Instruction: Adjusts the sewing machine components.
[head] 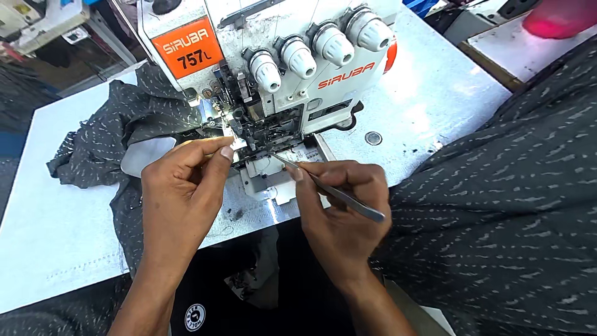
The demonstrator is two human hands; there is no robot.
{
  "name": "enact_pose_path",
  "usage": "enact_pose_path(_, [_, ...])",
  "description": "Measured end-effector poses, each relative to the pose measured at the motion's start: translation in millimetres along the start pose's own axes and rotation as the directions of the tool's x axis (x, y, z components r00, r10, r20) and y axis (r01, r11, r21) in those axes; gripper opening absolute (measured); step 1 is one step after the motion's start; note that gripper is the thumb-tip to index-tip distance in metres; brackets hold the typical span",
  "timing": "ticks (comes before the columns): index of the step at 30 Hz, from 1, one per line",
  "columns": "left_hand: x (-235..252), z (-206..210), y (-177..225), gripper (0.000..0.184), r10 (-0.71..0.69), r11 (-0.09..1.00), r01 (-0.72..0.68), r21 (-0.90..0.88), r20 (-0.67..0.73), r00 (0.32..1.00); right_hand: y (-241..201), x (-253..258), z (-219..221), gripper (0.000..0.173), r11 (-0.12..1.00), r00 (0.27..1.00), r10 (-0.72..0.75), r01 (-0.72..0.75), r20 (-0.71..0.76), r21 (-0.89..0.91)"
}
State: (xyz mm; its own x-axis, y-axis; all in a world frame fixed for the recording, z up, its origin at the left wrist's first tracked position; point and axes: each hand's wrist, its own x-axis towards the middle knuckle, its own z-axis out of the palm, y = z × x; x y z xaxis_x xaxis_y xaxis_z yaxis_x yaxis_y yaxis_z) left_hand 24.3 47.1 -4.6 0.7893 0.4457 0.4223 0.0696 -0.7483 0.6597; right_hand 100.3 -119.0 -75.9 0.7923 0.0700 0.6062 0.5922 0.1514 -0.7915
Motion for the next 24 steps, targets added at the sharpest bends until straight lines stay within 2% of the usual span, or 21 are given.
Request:
enact_pose_path(4, [1, 5, 8, 0.023, -0.054, 0.998, 0.058, -0.034, 0.102, 0.993, -11, 4, -11, 0.031, 0.997, 0.999, -0.054, 0.053, 0.008, 0.062])
enact_pose_path(10, [11, 9, 16, 0.023, -0.166, 0.967, 0.217, -0.133, 0.314, 0.935, -16, 5, -15, 0.028, 0.991, 0.992, -0.114, 0.11, 0.054, 0.08])
enact_pose_path(14, [15, 11, 15, 0.013, -0.181, 0.918, 0.277, -0.284, 0.322, 0.929, -15, 4, -16, 0.028, 0.986, 0.989, -0.125, 0.116, 0.072, 0.119])
enact_pose_path(18, [13, 10, 20, 0.016, -0.28, 0.841, 0.399, -0.366, 0.336, 0.899, -14, 3, -18, 0.028, 0.984, 0.987, -0.146, 0.138, 0.069, 0.109])
enact_pose_path(24, [12, 11, 21, 0.02, -0.354, 0.773, 0.47, -0.426, 0.325, 0.877, -16, -1, -23, 0.03, 0.961, 0.959, -0.273, 0.269, 0.07, 0.064])
